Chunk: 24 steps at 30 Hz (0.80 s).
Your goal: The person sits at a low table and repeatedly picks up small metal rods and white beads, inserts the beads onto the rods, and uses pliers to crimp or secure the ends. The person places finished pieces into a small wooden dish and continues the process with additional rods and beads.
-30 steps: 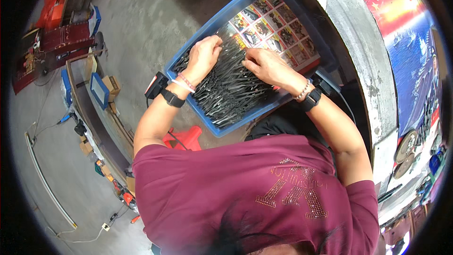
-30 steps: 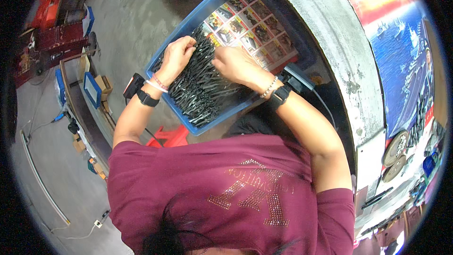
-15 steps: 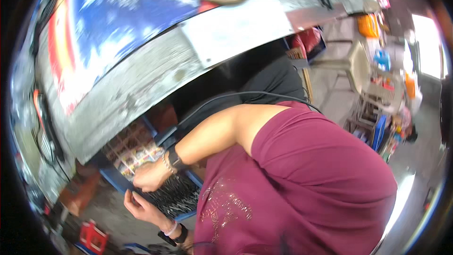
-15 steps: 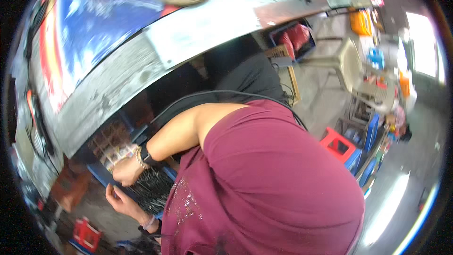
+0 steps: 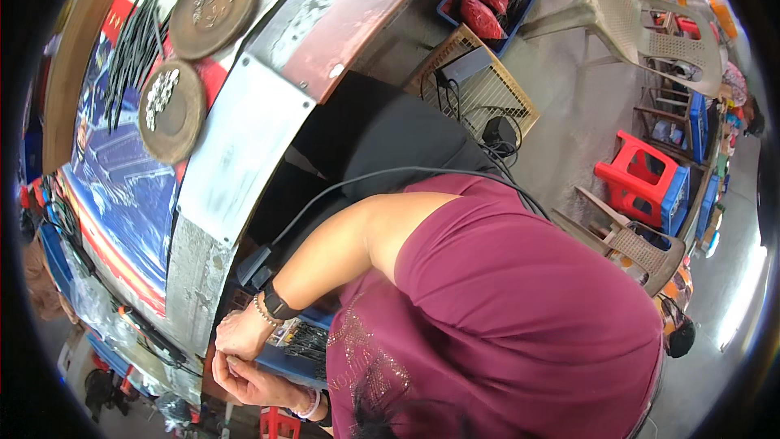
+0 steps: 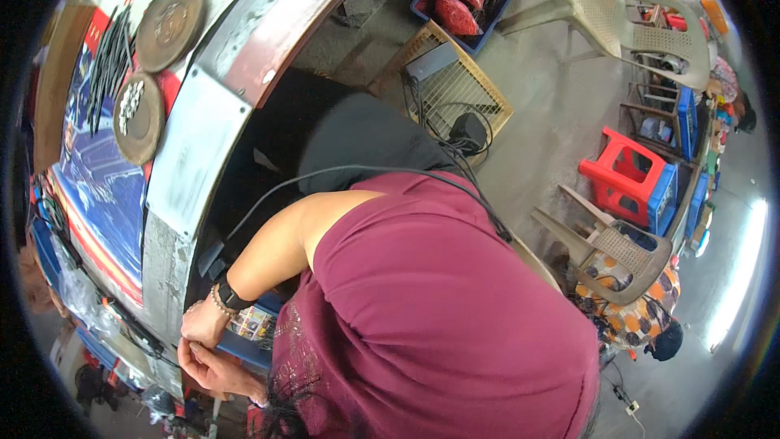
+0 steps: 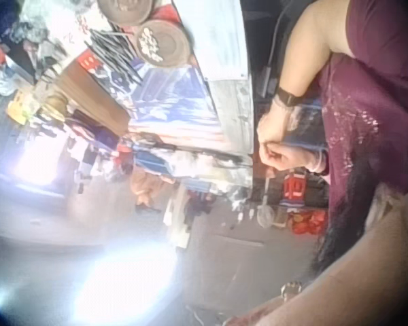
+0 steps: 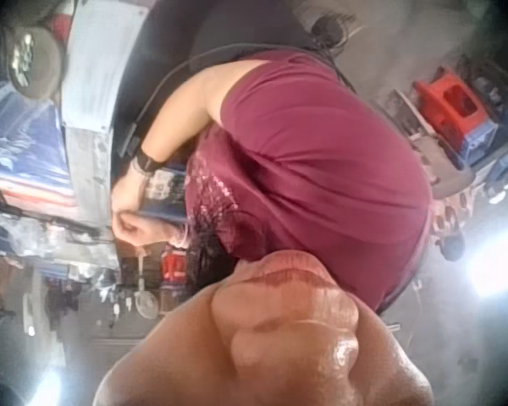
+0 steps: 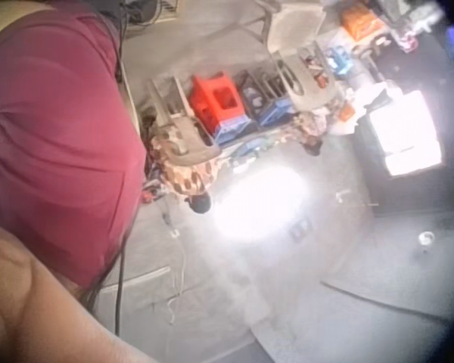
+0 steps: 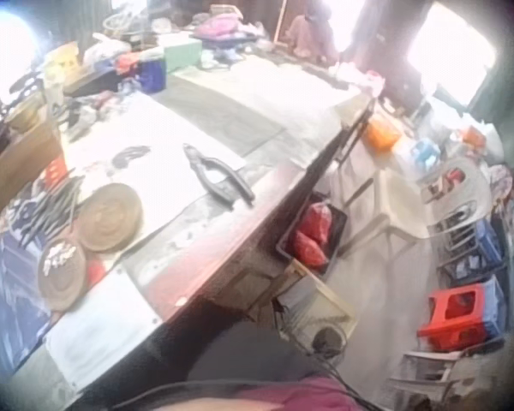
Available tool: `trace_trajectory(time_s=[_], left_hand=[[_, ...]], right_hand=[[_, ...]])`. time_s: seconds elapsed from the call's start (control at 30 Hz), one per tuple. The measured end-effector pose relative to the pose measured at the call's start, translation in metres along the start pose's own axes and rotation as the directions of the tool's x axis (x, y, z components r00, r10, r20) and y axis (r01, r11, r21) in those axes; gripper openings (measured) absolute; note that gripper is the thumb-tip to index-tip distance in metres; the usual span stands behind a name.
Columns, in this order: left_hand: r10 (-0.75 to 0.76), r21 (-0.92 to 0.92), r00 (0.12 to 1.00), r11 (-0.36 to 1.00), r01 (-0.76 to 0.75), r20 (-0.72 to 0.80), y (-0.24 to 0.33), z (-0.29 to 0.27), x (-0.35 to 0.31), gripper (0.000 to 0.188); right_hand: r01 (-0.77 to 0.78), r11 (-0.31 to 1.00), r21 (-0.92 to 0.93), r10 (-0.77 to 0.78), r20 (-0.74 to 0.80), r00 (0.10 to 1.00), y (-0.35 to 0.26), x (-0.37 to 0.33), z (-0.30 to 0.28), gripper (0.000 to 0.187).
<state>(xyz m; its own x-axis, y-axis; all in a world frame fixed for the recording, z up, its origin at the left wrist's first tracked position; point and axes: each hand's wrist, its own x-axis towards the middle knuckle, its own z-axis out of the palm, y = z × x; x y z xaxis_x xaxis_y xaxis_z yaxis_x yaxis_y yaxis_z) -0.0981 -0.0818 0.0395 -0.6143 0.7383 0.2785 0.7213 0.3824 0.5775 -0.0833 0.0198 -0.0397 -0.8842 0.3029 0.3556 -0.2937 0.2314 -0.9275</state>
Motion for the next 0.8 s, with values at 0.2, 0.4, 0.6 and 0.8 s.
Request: trace_trajectory(time_s=[0.2,0.4,0.6,0.8], left_hand=[[-0.115,-0.283,0.993,0.952,0.116,0.021,0.05,0.027,0.01,0.024],[0.134,-0.267,0.984,0.959,-0.098,0.12,0.091,0.065,0.052,0.018],[0.278,-0.439,0.941,0.882,-0.172,0.191,0.098,0.135,0.145,0.014],[0.391,-0.336,0.913,0.881,-0.334,0.118,0.09,0.199,0.229,0.014]], right_hand=[[-0.004,0.991,0.136,0.011,-0.049,0.999,-0.02,-0.032,-0.06,0.021],[-0.102,0.983,0.153,0.11,-0.039,0.993,-0.03,-0.102,-0.121,0.022],[-0.329,0.938,0.114,0.314,0.129,0.941,-0.03,-0.172,-0.162,0.025],[-0.55,0.786,0.281,0.549,0.091,0.831,-0.02,-0.204,-0.18,0.02]])
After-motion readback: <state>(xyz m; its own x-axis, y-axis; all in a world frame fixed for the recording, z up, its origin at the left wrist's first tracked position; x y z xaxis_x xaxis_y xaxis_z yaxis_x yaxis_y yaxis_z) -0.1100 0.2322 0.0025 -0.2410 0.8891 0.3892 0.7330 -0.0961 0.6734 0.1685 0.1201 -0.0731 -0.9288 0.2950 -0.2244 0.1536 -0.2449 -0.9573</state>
